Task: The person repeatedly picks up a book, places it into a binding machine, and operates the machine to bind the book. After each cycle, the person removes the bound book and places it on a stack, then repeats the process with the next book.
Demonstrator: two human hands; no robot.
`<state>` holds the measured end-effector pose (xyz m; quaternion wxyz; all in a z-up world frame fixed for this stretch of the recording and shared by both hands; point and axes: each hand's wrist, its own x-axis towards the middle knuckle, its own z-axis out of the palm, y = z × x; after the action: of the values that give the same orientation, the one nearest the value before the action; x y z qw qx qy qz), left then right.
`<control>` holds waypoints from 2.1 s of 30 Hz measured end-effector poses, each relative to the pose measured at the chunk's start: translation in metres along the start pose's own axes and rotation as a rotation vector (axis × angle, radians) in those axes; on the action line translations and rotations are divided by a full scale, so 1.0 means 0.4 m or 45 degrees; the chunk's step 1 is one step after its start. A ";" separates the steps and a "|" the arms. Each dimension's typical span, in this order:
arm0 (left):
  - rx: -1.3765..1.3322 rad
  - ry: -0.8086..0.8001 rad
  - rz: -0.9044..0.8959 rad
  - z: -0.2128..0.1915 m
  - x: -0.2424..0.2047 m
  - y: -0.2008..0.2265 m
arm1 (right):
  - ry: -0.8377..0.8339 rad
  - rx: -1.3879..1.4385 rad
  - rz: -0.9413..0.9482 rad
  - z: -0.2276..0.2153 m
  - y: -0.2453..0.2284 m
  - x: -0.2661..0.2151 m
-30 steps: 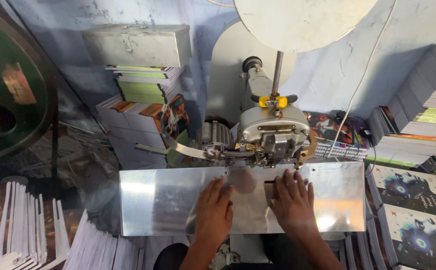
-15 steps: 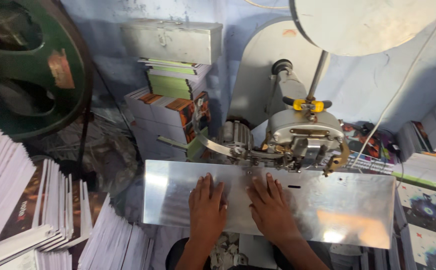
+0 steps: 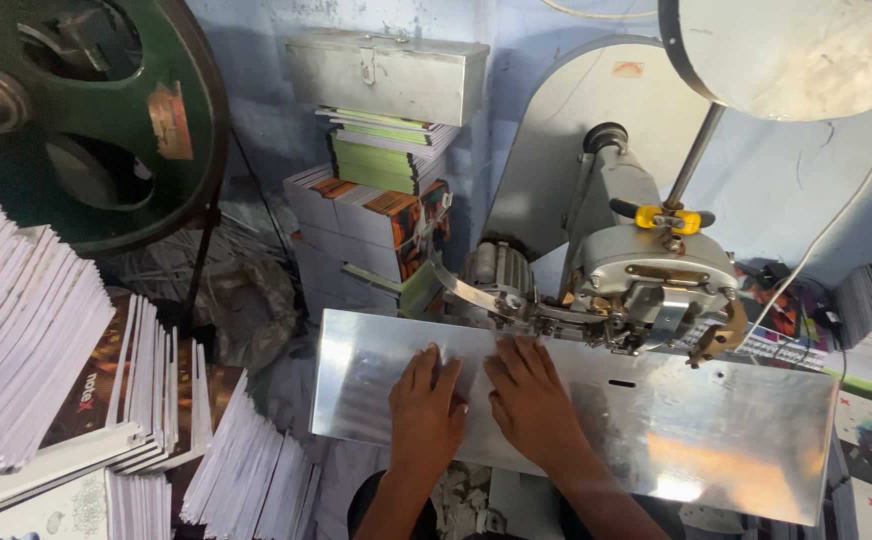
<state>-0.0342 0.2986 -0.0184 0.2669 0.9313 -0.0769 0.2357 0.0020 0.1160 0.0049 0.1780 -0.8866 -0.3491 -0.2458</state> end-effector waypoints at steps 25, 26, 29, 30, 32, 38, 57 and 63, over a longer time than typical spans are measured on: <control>-0.147 0.108 0.085 -0.130 -0.051 -0.098 | 0.064 -0.071 0.144 0.147 -0.017 0.156; -0.101 0.093 0.049 -0.144 -0.057 -0.104 | 0.077 -0.077 0.140 0.150 -0.014 0.155; 0.032 0.108 -0.015 -0.194 -0.074 -0.134 | 0.079 -0.071 0.142 0.156 -0.007 0.153; 0.075 0.121 -0.029 -0.212 -0.083 -0.144 | 0.073 -0.065 0.146 0.157 -0.003 0.151; 0.140 0.187 -0.080 -0.257 -0.097 -0.170 | 0.138 -0.086 0.113 0.163 0.002 0.154; 0.317 0.317 -0.320 -0.398 -0.192 -0.221 | 0.102 -0.065 0.096 0.171 0.013 0.151; 0.761 0.427 -0.948 -0.512 -0.536 -0.411 | 0.142 -0.132 0.066 0.175 0.023 0.149; 0.857 0.501 -1.083 -0.497 -0.619 -0.469 | 0.103 -0.119 0.084 0.169 0.019 0.148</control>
<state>-0.2800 0.5675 -0.0756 0.0363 0.8526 0.4347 0.2878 0.0663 0.1753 -0.0181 0.1584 -0.8943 -0.3004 -0.2913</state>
